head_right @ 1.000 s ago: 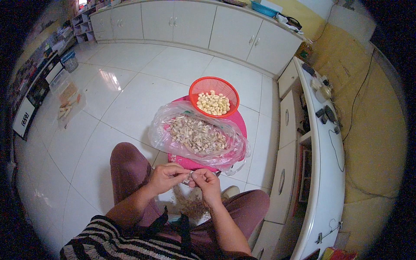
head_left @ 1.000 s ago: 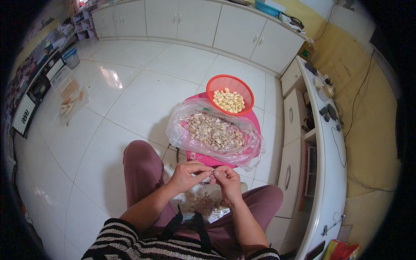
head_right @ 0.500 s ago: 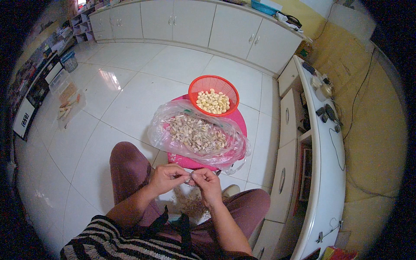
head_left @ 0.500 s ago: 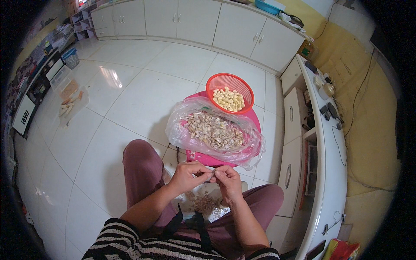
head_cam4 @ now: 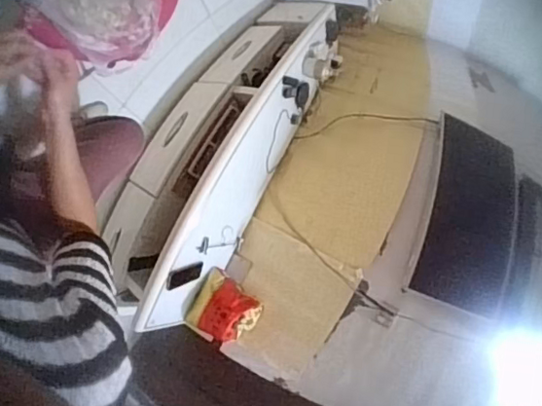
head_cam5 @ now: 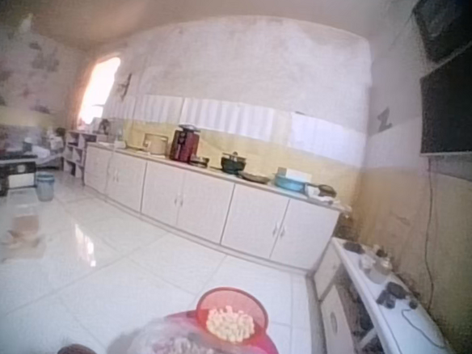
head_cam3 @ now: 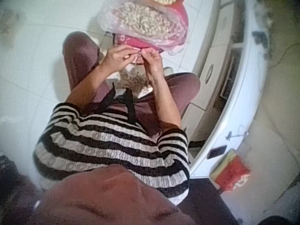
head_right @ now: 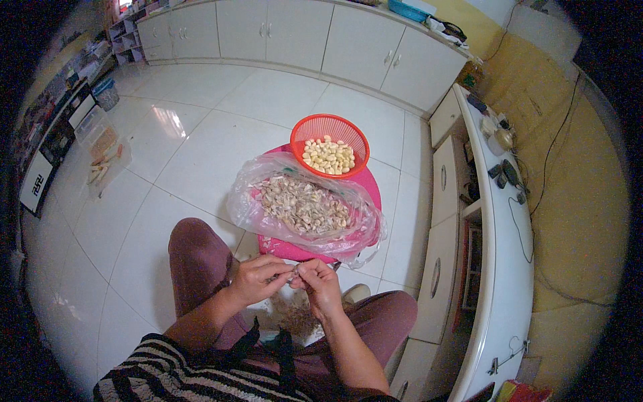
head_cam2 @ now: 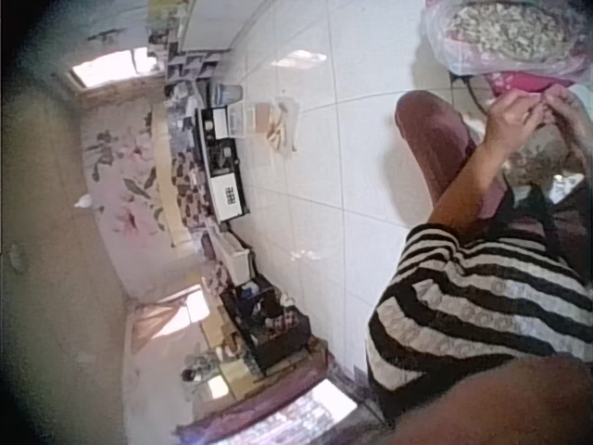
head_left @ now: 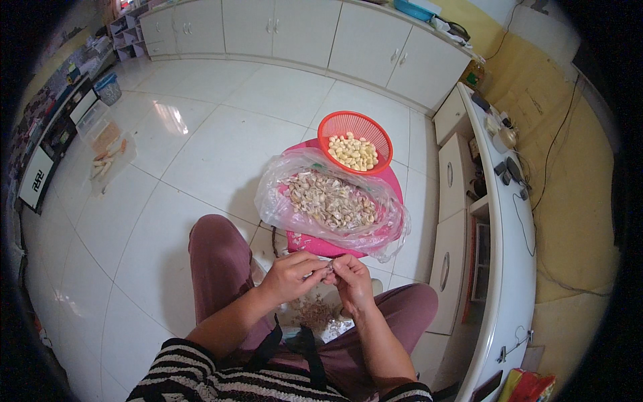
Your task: The person is peeling garlic cloves by hand, placing the peeled cloves into a red basket and the skins into a plastic bag.
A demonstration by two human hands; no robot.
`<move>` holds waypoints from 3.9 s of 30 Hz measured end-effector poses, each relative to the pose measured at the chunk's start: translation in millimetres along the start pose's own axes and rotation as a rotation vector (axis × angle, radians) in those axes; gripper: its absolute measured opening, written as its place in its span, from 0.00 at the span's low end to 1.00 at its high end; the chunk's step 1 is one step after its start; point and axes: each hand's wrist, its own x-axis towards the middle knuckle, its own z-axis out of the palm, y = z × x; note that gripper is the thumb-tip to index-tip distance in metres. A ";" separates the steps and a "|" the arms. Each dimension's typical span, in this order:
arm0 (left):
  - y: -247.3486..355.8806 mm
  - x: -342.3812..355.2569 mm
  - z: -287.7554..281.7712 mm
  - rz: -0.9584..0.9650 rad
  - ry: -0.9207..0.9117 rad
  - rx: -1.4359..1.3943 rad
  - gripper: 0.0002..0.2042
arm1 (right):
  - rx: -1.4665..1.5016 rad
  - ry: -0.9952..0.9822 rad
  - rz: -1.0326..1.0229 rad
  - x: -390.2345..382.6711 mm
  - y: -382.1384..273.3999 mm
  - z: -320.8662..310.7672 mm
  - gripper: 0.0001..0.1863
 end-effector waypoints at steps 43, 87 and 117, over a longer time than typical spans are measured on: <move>-11.2 -1.9 -0.8 -0.045 -0.149 -0.138 0.05 | 0.021 -0.012 0.120 1.1 -3.1 -4.3 0.05; -10.2 -2.7 11.7 -0.146 -0.054 -0.177 0.02 | -0.208 0.074 -0.035 1.0 0.6 -1.1 0.05; -12.0 -5.1 3.7 -0.543 -0.131 -0.830 0.03 | -0.198 -0.109 -0.010 -6.5 -13.3 9.3 0.09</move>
